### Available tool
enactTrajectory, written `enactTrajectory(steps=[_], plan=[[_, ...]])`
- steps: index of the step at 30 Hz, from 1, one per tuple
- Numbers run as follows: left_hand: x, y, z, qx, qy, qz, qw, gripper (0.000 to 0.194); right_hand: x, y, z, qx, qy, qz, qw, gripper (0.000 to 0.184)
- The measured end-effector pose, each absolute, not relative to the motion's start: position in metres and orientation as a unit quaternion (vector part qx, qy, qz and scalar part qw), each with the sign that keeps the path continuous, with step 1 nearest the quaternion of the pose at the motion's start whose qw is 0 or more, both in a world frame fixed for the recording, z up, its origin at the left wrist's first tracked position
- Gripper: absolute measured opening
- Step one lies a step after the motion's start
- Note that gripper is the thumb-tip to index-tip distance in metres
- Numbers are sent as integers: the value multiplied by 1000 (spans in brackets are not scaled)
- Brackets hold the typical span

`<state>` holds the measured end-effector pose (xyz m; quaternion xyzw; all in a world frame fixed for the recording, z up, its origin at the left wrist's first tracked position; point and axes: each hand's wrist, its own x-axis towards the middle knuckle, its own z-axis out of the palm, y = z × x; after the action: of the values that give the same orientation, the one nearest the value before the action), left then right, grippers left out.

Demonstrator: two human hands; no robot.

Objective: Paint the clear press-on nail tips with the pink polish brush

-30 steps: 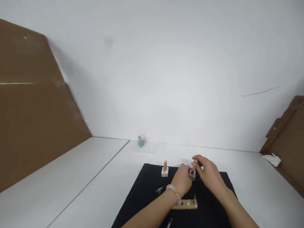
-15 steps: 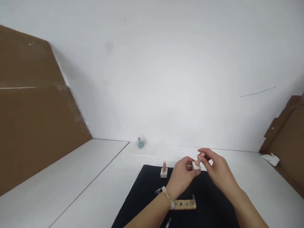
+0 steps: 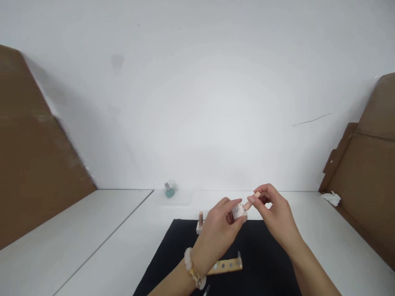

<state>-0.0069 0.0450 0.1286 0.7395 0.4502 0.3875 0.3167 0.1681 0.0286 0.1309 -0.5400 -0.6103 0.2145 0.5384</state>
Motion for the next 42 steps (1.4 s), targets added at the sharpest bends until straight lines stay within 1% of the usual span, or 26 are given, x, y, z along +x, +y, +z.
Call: enactTrajectory(steps=[2,3,7,9,13,15,18,21,24,28,31,37,39,42], plan=[[-8,47,129,714,461,402,342,34,167,26,133,-531,-614,218,542,17],[-9,48,130,695,465,402,373,35,166,26,134,-526,-615,220,545,16],[-12,56,136,621,413,343,571,30,168,26,137,-507,-610,232,563,21],[-13,59,139,602,387,320,620,30,170,26,136,-502,-610,236,567,24],[-14,62,141,605,409,320,604,33,173,27,134,-493,-619,244,560,23],[-14,62,144,614,416,310,594,32,174,30,131,-493,-618,258,555,23],[-13,62,150,599,403,288,629,30,177,37,126,-498,-605,283,553,28],[-11,63,153,568,382,266,679,36,178,44,120,-501,-588,301,559,35],[-10,65,154,558,376,252,695,38,179,50,116,-501,-575,310,568,41],[-11,68,151,564,377,248,691,39,178,52,115,-500,-565,310,578,44],[-11,68,147,585,389,263,661,38,176,49,117,-498,-566,297,586,41],[-5,64,138,649,435,332,528,27,167,37,126,-514,-574,234,592,25],[-4,61,137,670,445,343,485,22,164,32,129,-522,-577,214,590,22],[-3,57,138,718,449,357,393,14,163,27,133,-536,-578,186,587,20]])
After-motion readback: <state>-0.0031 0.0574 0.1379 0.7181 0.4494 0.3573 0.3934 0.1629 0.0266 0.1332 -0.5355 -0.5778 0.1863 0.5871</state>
